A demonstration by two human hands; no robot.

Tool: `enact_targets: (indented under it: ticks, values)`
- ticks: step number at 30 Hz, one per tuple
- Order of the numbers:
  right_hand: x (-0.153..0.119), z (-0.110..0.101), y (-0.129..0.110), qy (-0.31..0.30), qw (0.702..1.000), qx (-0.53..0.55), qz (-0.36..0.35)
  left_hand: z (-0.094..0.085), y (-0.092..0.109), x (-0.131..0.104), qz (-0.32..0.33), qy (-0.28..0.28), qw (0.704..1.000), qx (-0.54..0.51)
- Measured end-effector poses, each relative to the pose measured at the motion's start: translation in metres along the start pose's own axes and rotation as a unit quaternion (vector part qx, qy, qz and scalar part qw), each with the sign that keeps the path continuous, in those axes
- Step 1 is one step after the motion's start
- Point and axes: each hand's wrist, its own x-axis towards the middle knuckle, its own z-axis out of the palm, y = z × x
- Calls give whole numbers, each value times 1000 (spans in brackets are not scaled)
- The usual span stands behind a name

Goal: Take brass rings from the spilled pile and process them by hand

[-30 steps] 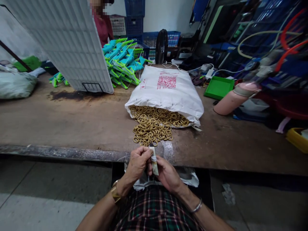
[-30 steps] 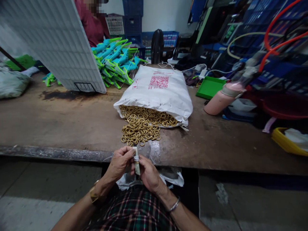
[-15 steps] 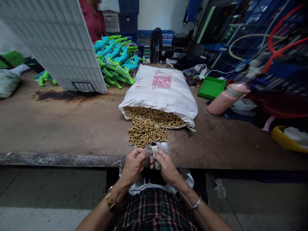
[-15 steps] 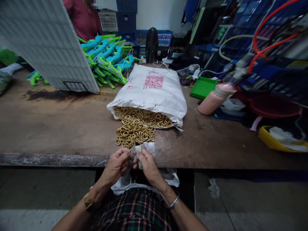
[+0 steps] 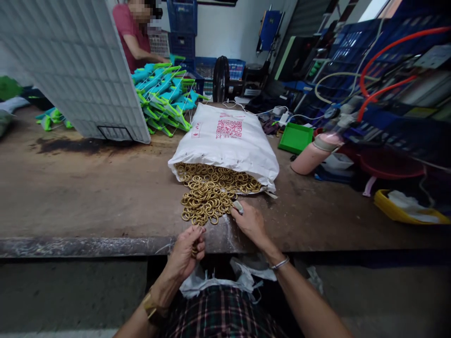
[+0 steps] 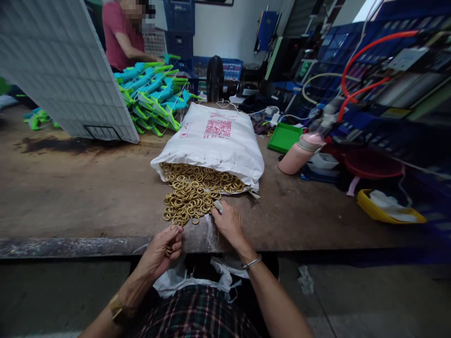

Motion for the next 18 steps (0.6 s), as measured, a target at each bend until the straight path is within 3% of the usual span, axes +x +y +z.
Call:
enact_targets:
  ticks: [3, 6, 11, 15, 18]
  values:
    - [1, 1, -7, -7, 998, -68, 16, -2, 0, 0, -1, -11, 1000, 4]
    - [6, 1, -3, -28, 999, -43, 17, -3, -1, 0, -1, -14, 1000, 10]
    - [12, 2, 13, -4, 989, 147, 12, 2, 0, 0, 5, -7, 999, 37]
    - [8, 2, 17, 37, 960, 277, 13, 9, -1, 4, 34, -16, 996, 78]
    - [-2, -1, 9, 9, 926, 375, 50, 15, -2, 7, 72, -1, 989, 126]
